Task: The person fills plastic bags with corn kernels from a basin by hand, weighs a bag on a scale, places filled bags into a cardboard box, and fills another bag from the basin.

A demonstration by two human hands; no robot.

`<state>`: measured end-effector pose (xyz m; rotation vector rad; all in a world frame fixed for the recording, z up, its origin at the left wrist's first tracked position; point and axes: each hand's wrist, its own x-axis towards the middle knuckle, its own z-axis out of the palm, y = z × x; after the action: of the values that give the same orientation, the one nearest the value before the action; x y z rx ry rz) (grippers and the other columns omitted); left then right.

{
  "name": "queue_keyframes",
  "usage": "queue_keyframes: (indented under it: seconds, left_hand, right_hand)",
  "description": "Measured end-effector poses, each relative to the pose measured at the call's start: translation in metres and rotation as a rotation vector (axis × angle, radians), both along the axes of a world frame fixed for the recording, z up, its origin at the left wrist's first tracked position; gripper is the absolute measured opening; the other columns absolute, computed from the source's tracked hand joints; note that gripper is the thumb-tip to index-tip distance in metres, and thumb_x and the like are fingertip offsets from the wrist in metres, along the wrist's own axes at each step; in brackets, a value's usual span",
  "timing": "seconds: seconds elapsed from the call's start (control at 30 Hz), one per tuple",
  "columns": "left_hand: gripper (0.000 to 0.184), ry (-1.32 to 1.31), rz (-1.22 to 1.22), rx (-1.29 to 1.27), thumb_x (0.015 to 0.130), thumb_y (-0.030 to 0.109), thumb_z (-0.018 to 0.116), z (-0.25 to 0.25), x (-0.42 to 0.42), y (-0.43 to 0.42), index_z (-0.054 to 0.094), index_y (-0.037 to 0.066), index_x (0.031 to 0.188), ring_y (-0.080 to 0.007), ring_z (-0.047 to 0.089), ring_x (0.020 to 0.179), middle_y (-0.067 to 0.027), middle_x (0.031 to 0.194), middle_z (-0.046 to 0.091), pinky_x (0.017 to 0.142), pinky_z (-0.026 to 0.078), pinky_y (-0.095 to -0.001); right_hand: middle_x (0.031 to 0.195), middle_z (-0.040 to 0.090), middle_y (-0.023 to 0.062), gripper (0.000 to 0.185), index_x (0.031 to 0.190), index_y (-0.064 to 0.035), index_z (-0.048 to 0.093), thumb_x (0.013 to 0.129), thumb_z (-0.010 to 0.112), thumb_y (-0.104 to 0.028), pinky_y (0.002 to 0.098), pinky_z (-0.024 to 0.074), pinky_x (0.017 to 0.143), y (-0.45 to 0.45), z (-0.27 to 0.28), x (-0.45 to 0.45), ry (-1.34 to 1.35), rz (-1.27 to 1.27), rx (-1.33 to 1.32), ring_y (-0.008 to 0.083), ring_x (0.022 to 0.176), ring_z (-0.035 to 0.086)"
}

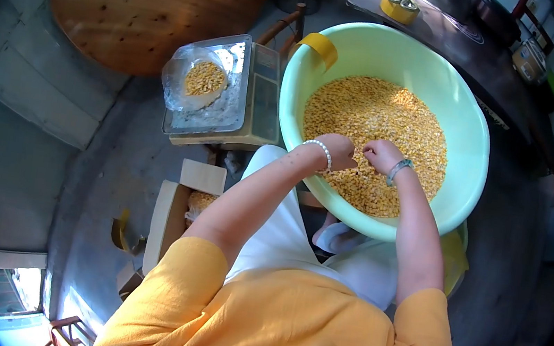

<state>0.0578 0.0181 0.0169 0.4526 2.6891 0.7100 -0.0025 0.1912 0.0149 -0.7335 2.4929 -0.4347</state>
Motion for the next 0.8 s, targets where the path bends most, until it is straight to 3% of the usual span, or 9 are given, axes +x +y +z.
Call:
queue_keyframes:
  seconds: [0.23,0.33,0.43,0.53,0.63,0.8]
  left_hand:
    - [0.034,0.023,0.051,0.06,0.076,0.036,0.058,0.0,0.001,-0.001,0.066,0.007,0.091,-0.0315,0.06,0.079,-0.0164,0.083,0.064,0.074,0.047,-0.0383]
    - [0.034,0.001,0.082,0.087,0.076,0.037,0.059,0.005,0.004,-0.001,0.066,0.008,0.091,-0.0306,0.06,0.078,-0.0162,0.082,0.064,0.073,0.047,-0.0375]
    - [0.033,-0.021,0.095,0.101,0.076,0.036,0.06,0.01,0.003,0.0,0.066,0.007,0.092,-0.0294,0.06,0.079,-0.016,0.084,0.064,0.073,0.047,-0.036]
    - [0.031,-0.009,0.09,0.094,0.075,0.033,0.061,0.009,0.004,0.0,0.066,0.007,0.091,-0.0287,0.06,0.08,-0.0155,0.086,0.064,0.075,0.046,-0.0357]
    - [0.03,-0.013,0.077,0.105,0.075,0.032,0.062,0.006,0.003,0.0,0.066,0.007,0.091,-0.0278,0.061,0.078,-0.0149,0.084,0.064,0.073,0.047,-0.0353]
    - [0.032,-0.092,0.11,0.105,0.075,0.033,0.062,0.008,0.002,0.0,0.065,0.007,0.092,-0.0261,0.062,0.078,-0.0152,0.085,0.064,0.072,0.047,-0.0339]
  right_hand:
    - [0.078,0.064,0.0137,0.02,0.094,-0.0074,0.065,0.084,0.05,-0.017,0.0337,0.0497,0.069,-0.001,0.001,0.003,-0.008,-0.012,0.021,0.0205,0.055,0.062]
    - [0.08,0.064,0.0141,0.021,0.094,-0.007,0.065,0.082,0.051,-0.016,0.0345,0.0496,0.07,0.0,-0.018,0.002,0.136,0.161,0.011,0.0225,0.061,0.063]
    - [0.082,0.064,0.0153,0.022,0.094,-0.0071,0.065,0.08,0.052,-0.018,0.0364,0.0487,0.073,-0.008,-0.013,0.015,-0.137,0.038,0.077,0.0256,0.072,0.063]
    - [0.092,0.063,0.0162,0.027,0.097,-0.0108,0.064,0.076,0.056,-0.025,0.0372,0.0465,0.08,-0.018,-0.013,0.028,-0.128,0.202,0.262,0.0295,0.087,0.06]
    - [0.098,0.062,0.0161,0.029,0.101,-0.0109,0.062,0.076,0.056,-0.024,0.0374,0.0459,0.08,-0.024,-0.015,0.032,-0.098,0.262,0.304,0.03,0.091,0.058]
    - [0.096,0.061,0.0164,0.025,0.102,-0.0075,0.059,0.079,0.049,-0.012,0.035,0.0468,0.078,-0.024,-0.015,0.031,-0.228,0.261,0.368,0.0284,0.09,0.058]
